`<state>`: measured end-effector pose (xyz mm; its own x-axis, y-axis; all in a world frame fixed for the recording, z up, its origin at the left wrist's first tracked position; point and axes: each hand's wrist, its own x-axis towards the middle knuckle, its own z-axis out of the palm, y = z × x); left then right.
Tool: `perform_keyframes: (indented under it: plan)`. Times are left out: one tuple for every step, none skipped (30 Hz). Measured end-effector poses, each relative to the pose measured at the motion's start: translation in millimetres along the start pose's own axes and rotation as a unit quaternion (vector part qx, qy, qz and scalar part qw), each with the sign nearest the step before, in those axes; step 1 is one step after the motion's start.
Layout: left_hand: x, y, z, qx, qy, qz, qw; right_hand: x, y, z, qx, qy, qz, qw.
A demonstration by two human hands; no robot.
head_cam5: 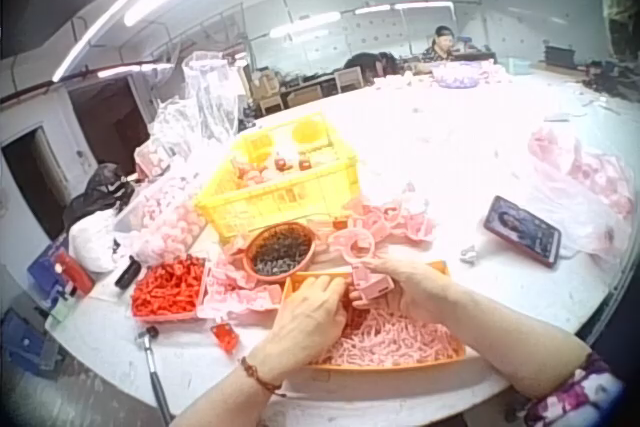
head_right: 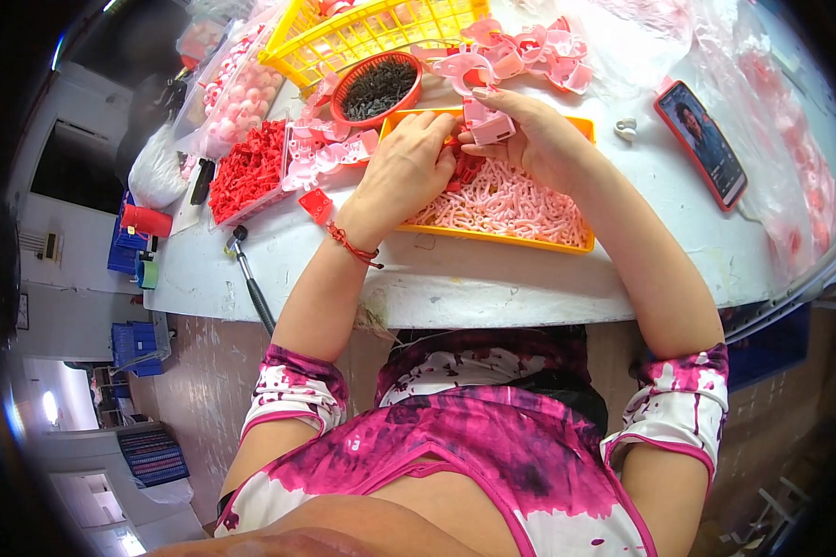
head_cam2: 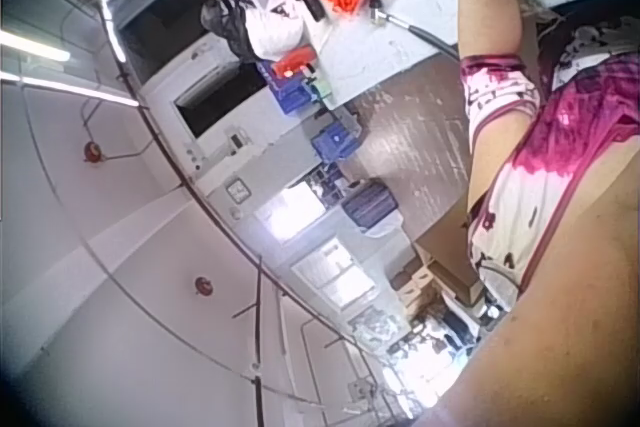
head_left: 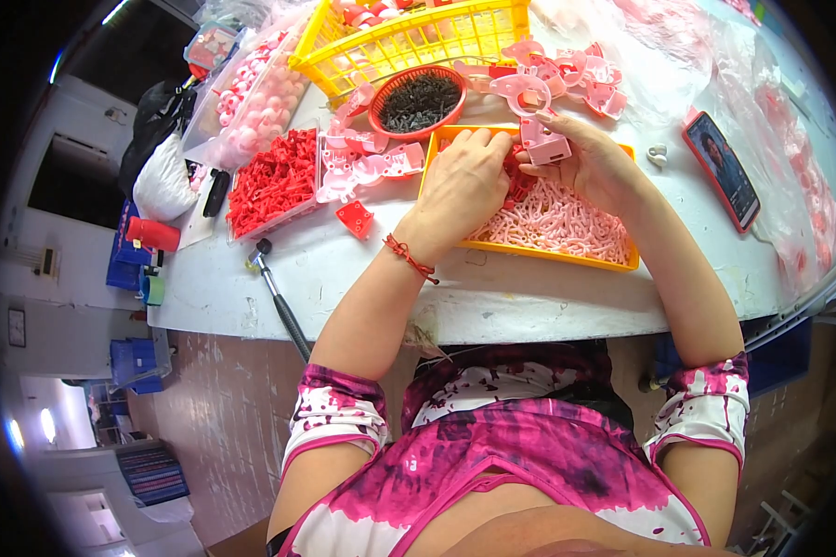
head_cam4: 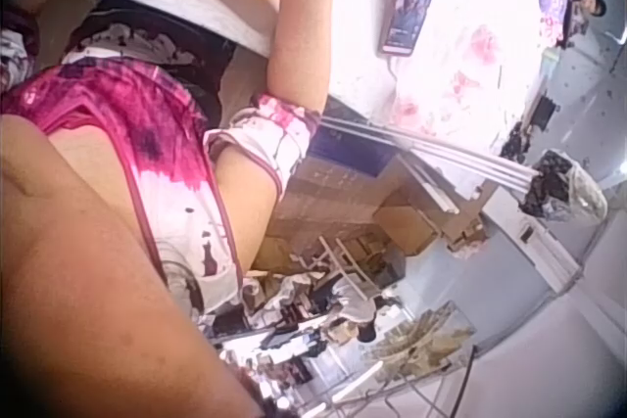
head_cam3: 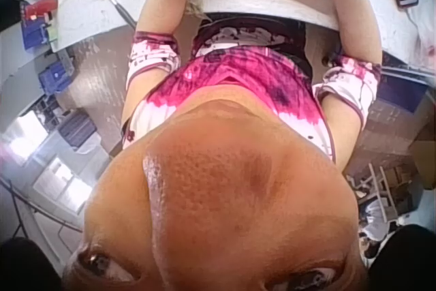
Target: The person assembles plastic toy figures by fitting internal components into the toy body halves, pressing the body sections together by hand, and selecting parts from trays on the table.
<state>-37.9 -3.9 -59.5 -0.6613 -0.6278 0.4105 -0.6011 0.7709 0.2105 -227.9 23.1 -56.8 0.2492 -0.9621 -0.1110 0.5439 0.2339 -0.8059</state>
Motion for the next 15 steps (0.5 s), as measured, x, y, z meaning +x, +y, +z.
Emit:
perform_keyframes:
  plan:
    - [0.1, 0.2, -0.2, -0.001, -0.002, -0.003, 1.0, -0.1, 0.0, 0.3, 0.001, 0.002, 0.0, 1.0]
    - [0.1, 0.2, -0.3, -0.001, -0.002, -0.003, 1.0, -0.1, -0.1, 0.1, 0.001, 0.002, 0.0, 1.0]
    - [0.2, 0.1, -0.4, 0.0, -0.002, -0.001, 1.0, 0.0, -0.1, 0.0, 0.001, 0.002, 0.002, 1.0]
    - [0.2, 0.1, -0.5, 0.001, -0.002, 0.001, 1.0, 0.1, -0.1, -0.2, 0.001, 0.002, 0.004, 1.0]
    - [0.2, 0.4, -0.9, 0.001, -0.002, 0.001, 1.0, 0.3, 0.1, -0.4, 0.001, 0.002, 0.003, 1.0]
    - [0.2, 1.0, -1.5, 0.001, -0.002, 0.0, 1.0, 0.5, 0.5, -0.6, 0.002, 0.0, 0.003, 1.0]
    - [0.1, 1.4, -1.8, 0.002, -0.002, -0.002, 1.0, 0.7, 0.7, -0.8, 0.004, -0.001, 0.002, 1.0]
    - [0.3, 1.2, -1.6, 0.002, -0.002, -0.002, 1.0, 1.0, 0.7, -1.0, 0.004, -0.001, 0.002, 1.0]
    - [0.4, 0.8, -1.3, -0.001, 0.0, -0.003, 1.0, 1.1, 0.6, -1.1, 0.005, -0.002, 0.003, 1.0]
    - [0.5, 0.4, -1.0, -0.004, 0.001, -0.004, 1.0, 1.2, 0.4, -1.1, 0.006, -0.003, 0.004, 1.0]
    - [0.3, -0.2, -0.7, -0.004, 0.001, -0.004, 1.0, 0.7, -0.1, -0.1, 0.006, -0.003, 0.004, 1.0]
    - [-0.2, -1.2, -0.4, -0.008, 0.021, -0.004, 1.0, -0.1, -1.0, 1.7, 0.005, 0.01, 0.004, 1.0]
    - [-0.4, -2.1, -0.5, -0.013, 0.041, -0.005, 0.999, -0.8, -2.0, 2.8, 0.004, 0.022, 0.005, 1.0]
    - [0.5, -3.7, -1.5, -0.013, 0.04, -0.005, 0.999, -1.0, -3.4, 2.5, 0.004, 0.022, 0.005, 1.0]
    - [2.4, -6.3, -3.2, -0.079, 0.025, -0.066, 0.994, -1.1, -5.1, 1.6, 0.001, 0.02, -0.006, 1.0]
